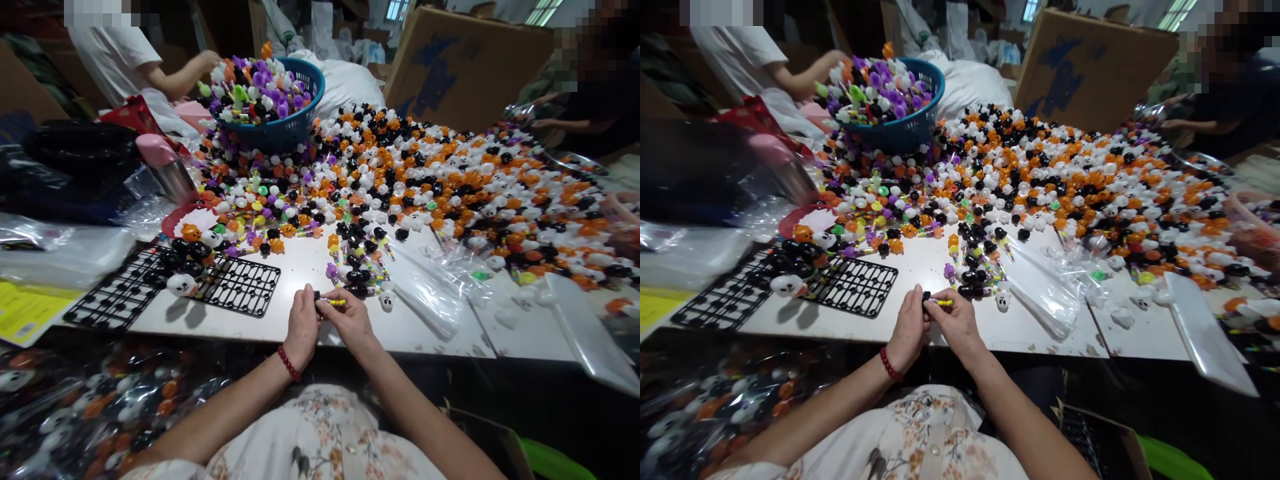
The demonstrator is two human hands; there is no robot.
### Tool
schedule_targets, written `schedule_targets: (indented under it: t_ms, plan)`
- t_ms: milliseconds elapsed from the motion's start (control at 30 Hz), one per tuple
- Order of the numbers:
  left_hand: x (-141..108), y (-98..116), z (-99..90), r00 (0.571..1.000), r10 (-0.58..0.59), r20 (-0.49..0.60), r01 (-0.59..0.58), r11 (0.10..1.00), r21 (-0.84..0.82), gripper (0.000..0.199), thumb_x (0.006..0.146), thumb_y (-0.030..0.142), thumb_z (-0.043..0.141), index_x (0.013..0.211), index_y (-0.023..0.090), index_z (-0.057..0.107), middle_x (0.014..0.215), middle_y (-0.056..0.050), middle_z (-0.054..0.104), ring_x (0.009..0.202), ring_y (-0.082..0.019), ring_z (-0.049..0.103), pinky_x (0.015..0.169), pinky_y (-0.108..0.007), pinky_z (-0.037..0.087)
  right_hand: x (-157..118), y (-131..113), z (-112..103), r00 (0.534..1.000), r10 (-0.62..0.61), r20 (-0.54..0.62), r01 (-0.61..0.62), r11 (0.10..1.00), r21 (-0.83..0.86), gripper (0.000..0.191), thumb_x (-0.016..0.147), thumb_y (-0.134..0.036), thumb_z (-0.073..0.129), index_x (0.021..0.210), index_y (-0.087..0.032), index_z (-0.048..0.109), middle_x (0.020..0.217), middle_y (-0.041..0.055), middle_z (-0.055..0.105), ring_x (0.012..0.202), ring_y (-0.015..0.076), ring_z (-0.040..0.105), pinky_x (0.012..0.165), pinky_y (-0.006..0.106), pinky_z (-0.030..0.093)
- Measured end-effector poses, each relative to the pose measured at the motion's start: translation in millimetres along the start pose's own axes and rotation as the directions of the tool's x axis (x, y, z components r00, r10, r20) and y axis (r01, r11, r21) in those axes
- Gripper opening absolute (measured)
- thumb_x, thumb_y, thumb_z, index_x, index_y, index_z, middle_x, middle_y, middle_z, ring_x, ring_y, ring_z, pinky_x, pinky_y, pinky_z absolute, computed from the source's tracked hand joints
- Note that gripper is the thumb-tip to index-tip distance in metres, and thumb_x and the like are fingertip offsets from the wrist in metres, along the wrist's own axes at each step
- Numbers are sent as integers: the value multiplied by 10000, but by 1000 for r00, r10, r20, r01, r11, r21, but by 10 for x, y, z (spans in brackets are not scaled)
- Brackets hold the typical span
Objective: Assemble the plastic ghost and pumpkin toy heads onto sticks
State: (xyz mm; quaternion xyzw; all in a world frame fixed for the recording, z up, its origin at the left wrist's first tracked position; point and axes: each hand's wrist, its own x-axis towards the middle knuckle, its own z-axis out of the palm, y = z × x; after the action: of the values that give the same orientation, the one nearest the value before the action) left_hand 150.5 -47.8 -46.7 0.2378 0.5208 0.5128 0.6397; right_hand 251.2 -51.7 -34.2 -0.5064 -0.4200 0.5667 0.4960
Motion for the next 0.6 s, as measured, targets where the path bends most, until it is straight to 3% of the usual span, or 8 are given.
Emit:
schedule_targets:
  t_ms: [133,233,300,367,433,467,533,600]
  plan:
    - [-3,-46,47,997,-45,57,36,989,144,475,886,698,407,861,227,470,564,47,463,412,-104,370,409,-232,274,99,-71,-265,999,-34,-24,31,991,-129,421,703,-576,753,838,-197,632,623,-1,651,559,166,616,580,306,521]
    - [154,95,3,990,65,122,-104,933,344,443,928,639,371,900,217,501,634,16,530,439,-108,414,443,-235,329,295,-330,-621,942,-287,-176,200,898,-393,449,837,-597,602,1009,-185,651,855,74,693,744,211,641,700,361,521]
    - [338,275,-74,958,272,91,-276,784,556,295,929,501,492,910,209,530,742,-22,576,590,-141,535,562,-255,423,442,-506,-799,813,-547,-200,263,651,-712,460,867,-539,584,1135,-169,643,1107,152,658,984,287,603,858,452,475]
    - [554,489,-161,875,478,78,-368,551,749,180,905,349,566,1001,197,555,945,-85,600,838,-203,605,740,-301,474,564,-605,-846,726,-681,-92,199,337,-920,452,877,-452,592,1217,-155,624,1245,192,598,1128,350,511,960,532,377]
    - [776,687,-226,804,585,104,-356,332,874,273,884,236,572,1148,176,540,1196,-159,532,1061,-270,579,903,-366,452,651,-591,-746,757,-649,76,180,96,-979,381,904,-365,562,1221,-164,628,1205,185,628,1133,362,483,984,560,313]
    - [883,766,-246,800,589,115,-327,267,907,325,873,196,571,1193,165,529,1288,-185,472,1138,-300,549,962,-396,425,684,-544,-655,792,-587,169,215,8,-977,337,915,-325,543,1200,-172,641,1138,172,662,1105,354,491,986,558,299]
    - [1077,873,-266,842,530,101,-263,239,935,338,841,132,577,1177,142,549,1354,-214,405,1208,-345,514,1024,-440,380,746,-393,-443,837,-437,330,312,-114,-943,258,913,-256,532,1113,-177,675,985,152,706,1047,341,509,999,553,270]
    - [1230,920,-270,889,451,78,-230,292,929,251,816,88,572,1064,119,594,1315,-225,429,1195,-360,530,1031,-456,371,810,-227,-254,858,-316,404,364,-181,-914,208,877,-164,536,1009,-164,697,893,153,714,1024,341,518,1028,557,228]
